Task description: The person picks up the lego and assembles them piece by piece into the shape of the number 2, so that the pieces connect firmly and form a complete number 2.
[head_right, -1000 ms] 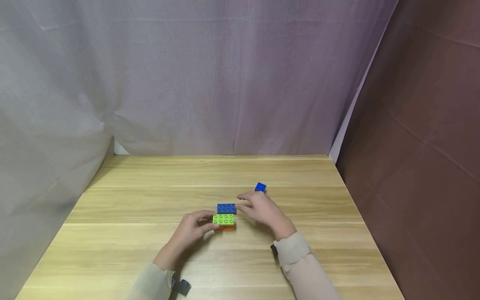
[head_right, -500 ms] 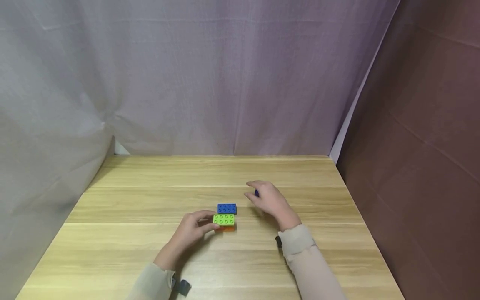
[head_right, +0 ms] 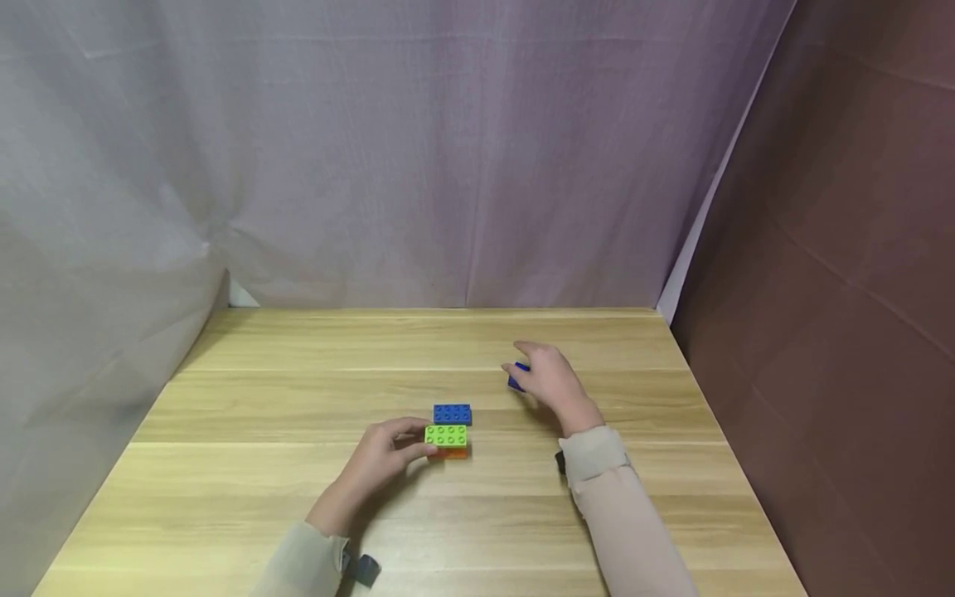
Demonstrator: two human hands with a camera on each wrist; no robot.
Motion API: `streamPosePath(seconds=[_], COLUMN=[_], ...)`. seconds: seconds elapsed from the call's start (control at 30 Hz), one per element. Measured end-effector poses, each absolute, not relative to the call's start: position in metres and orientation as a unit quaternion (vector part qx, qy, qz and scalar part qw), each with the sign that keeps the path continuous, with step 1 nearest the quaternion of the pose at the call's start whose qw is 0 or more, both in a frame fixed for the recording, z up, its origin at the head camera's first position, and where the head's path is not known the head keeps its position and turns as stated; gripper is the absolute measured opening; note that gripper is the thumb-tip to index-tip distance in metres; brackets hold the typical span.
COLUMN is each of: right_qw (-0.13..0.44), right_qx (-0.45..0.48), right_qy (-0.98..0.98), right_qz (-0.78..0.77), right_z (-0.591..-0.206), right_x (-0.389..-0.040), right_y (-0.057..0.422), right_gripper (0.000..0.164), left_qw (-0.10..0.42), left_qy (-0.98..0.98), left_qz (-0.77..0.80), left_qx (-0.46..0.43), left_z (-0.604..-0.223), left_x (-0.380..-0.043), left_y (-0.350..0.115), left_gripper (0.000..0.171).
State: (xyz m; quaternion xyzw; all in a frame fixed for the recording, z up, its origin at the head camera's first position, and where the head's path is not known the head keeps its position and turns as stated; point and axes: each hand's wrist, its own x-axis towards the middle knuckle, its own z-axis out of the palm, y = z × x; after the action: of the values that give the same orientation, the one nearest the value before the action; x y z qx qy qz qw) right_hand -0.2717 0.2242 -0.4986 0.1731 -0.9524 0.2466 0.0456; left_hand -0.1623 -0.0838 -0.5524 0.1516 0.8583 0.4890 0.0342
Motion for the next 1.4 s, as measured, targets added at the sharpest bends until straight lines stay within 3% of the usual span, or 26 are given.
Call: streamPosePath(seconds=[0.23,1.4], right_qw=[0.000,-0.016], right_qx=[0.151,0.149], right_qy=[-0.960,-0.960], right_qz=[0.235,0.235], right_z=[-0.512,-0.529], right_x=[-0.274,-0.275], right_y=[0.229,0.232], right_gripper=[0.061,0.055], left_qw=[0.032,0.035], left_qy=[0.858,0.856], left_qz=[0.489,0.493], left_qx=[0.154,0.152], left_z=[-0.553,-0.552], left_x=[-0.162,-0.162], left_y=[-0.085,-0.085], left_gripper=[0.042,0.043])
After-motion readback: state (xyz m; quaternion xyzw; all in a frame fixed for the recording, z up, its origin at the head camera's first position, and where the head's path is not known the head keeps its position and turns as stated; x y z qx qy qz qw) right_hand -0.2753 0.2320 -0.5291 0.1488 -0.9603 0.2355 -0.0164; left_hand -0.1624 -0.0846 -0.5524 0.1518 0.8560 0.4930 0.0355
